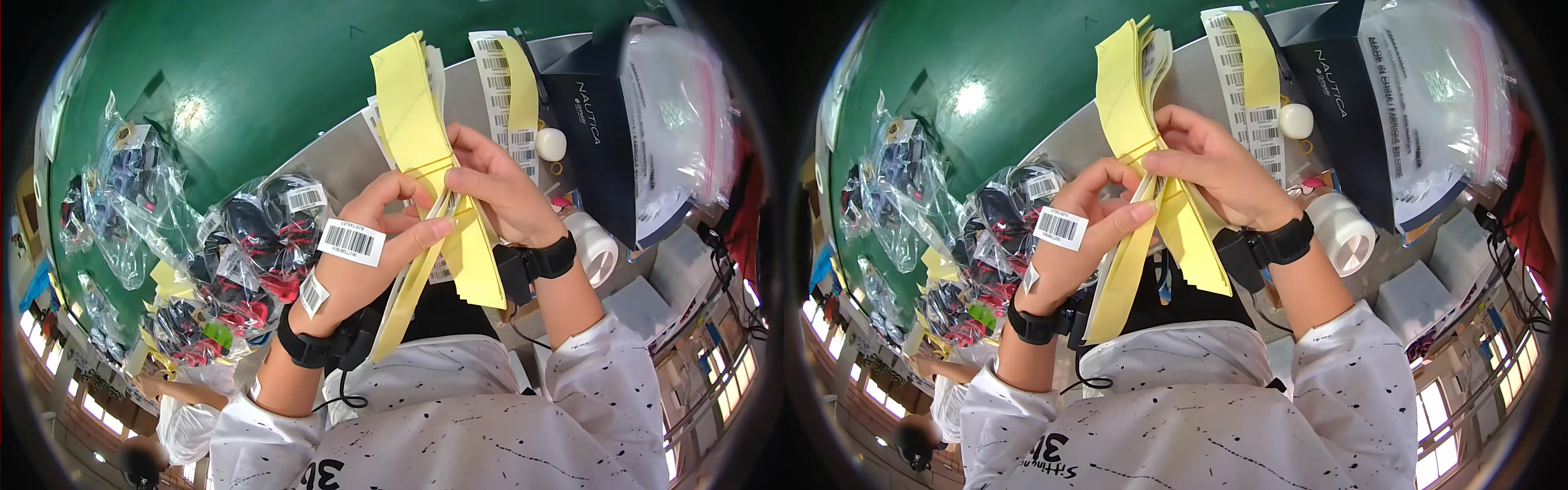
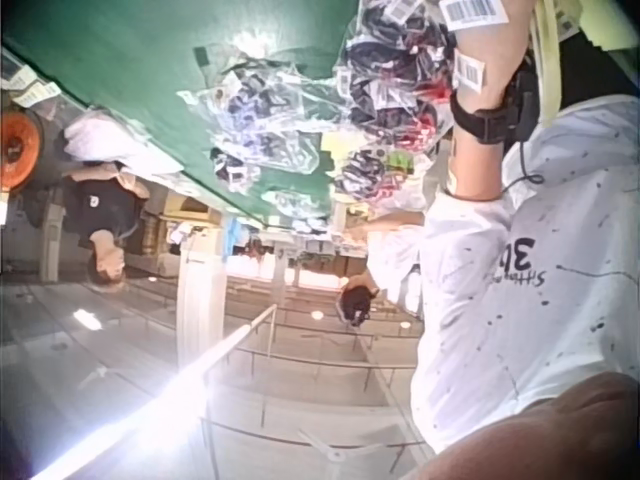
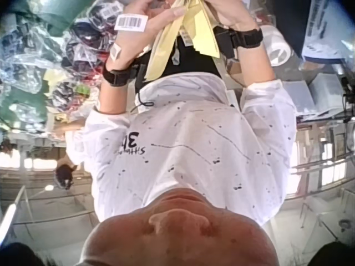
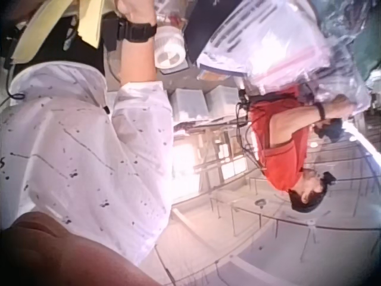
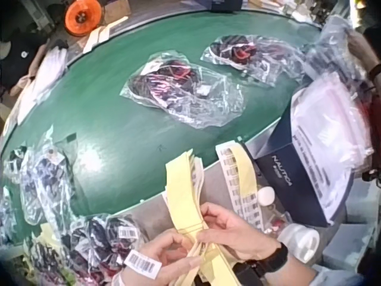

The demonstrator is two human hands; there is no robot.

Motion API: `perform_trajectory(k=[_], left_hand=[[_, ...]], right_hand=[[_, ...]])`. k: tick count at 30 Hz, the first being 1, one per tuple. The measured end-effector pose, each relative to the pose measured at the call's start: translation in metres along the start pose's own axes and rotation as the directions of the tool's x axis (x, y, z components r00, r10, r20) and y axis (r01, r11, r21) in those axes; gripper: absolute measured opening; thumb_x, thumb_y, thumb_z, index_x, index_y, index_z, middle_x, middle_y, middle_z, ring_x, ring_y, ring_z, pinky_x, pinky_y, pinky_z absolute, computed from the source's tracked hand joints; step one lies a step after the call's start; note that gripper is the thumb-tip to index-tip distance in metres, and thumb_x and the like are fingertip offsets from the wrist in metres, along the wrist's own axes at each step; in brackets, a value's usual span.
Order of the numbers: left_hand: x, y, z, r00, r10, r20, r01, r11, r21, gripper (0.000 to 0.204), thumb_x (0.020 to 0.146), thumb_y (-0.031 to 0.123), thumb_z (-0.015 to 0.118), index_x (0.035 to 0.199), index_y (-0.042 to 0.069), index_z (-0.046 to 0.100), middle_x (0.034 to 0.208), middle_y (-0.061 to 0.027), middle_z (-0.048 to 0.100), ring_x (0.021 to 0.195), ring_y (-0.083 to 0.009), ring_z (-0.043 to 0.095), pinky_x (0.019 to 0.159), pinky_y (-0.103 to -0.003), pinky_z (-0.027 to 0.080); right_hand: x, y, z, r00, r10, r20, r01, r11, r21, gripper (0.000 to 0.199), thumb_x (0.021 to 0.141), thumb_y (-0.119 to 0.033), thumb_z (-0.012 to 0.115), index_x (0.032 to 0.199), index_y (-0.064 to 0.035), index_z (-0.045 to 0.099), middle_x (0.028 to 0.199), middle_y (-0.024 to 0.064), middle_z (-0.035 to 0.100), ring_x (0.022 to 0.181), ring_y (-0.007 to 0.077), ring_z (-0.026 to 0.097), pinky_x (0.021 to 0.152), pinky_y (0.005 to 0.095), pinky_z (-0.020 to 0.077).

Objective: The person applies barcode stickers to plastic bags containing footwear. They peel individual labels from a sheet and affix them to the packaging of various shoes, including sandals and sneakers, on a green table.

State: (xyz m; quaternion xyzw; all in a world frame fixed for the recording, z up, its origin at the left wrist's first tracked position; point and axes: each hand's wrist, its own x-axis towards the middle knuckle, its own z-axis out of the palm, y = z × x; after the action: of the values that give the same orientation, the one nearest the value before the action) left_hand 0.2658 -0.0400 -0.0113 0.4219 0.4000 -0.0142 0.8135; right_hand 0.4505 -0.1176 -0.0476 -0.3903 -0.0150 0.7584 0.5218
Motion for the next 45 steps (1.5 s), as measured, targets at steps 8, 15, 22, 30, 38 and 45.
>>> perform_trajectory(k=[8,15,22,30,38,45], left_hand=[[0.003,0.011,-0.004,0.997,-0.074,0.016,0.073,0.996,0.044,0.027,0.091,0.014,0.069,0.110,0.004,0.053,0.098,-0.0032,0.062,0.077,-0.0095,0.064,0.069,-0.025,0.055],[-0.003,0.031,-0.020,0.968,-0.223,0.117,0.226,0.974,-0.011,0.042,0.090,0.014,0.064,0.127,0.007,0.044,0.110,-0.0162,0.065,0.081,-0.0177,0.068,0.070,-0.029,0.057],[-0.006,0.035,-0.040,0.917,-0.105,0.385,0.236,0.921,-0.311,0.084,0.091,0.047,0.058,0.153,0.009,0.016,0.107,-0.0347,0.062,0.067,-0.0231,0.067,0.063,-0.031,0.057],[-0.001,0.060,-0.027,0.916,0.379,-0.134,-0.373,0.678,-0.633,0.097,0.087,0.060,0.062,0.157,0.021,0.008,0.157,-0.0335,0.008,0.146,-0.0449,0.021,0.114,-0.059,0.028],[0.020,0.102,0.003,0.857,0.290,0.426,-0.505,0.307,0.806,0.054,0.080,0.041,0.076,0.117,0.004,0.062,0.111,-0.0155,0.066,0.113,-0.0343,0.060,0.112,-0.062,0.029],[0.012,0.101,-0.007,0.924,0.370,0.091,-0.353,0.739,0.574,0.028,0.088,0.024,0.069,0.092,-0.003,0.067,0.075,-0.0119,0.067,0.066,-0.0216,0.064,0.063,-0.032,0.050]], right_hand=[[-0.002,-0.001,-0.019,0.997,0.002,0.082,0.004,0.997,-0.071,0.051,0.085,0.002,0.065,0.132,-0.0007,0.046,0.122,0.0084,0.058,0.113,0.0148,0.058,0.098,0.0286,0.0471],[-0.002,-0.002,-0.024,0.999,0.009,0.050,-0.003,0.991,-0.135,0.051,0.086,0.005,0.061,0.134,0.0002,0.046,0.123,0.0071,0.059,0.115,0.0132,0.057,0.099,0.0277,0.0464],[-0.007,-0.004,-0.020,1.000,0.029,0.009,-0.027,0.986,-0.163,0.049,0.089,0.005,0.059,0.135,0.0009,0.046,0.119,0.0093,0.064,0.109,0.0151,0.063,0.095,0.0287,0.0504],[-0.013,-0.020,0.007,0.999,0.013,0.034,-0.008,0.987,-0.158,0.046,0.095,0.000,0.055,0.139,0.0030,0.040,0.116,0.0130,0.065,0.100,0.0204,0.069,0.085,0.0298,0.0565],[-0.020,-0.081,0.043,0.920,0.050,0.389,0.351,0.335,-0.874,0.029,0.088,-0.019,0.065,0.107,0.0023,0.063,0.083,0.0194,0.066,0.078,0.0349,0.067,0.070,0.0435,0.0498],[-0.054,-0.174,0.051,0.779,-0.591,0.209,0.207,-0.072,-0.976,0.024,0.079,-0.011,0.070,0.100,0.0008,0.067,0.101,0.0191,0.068,0.088,0.0283,0.067,0.078,0.0355,0.0513]])
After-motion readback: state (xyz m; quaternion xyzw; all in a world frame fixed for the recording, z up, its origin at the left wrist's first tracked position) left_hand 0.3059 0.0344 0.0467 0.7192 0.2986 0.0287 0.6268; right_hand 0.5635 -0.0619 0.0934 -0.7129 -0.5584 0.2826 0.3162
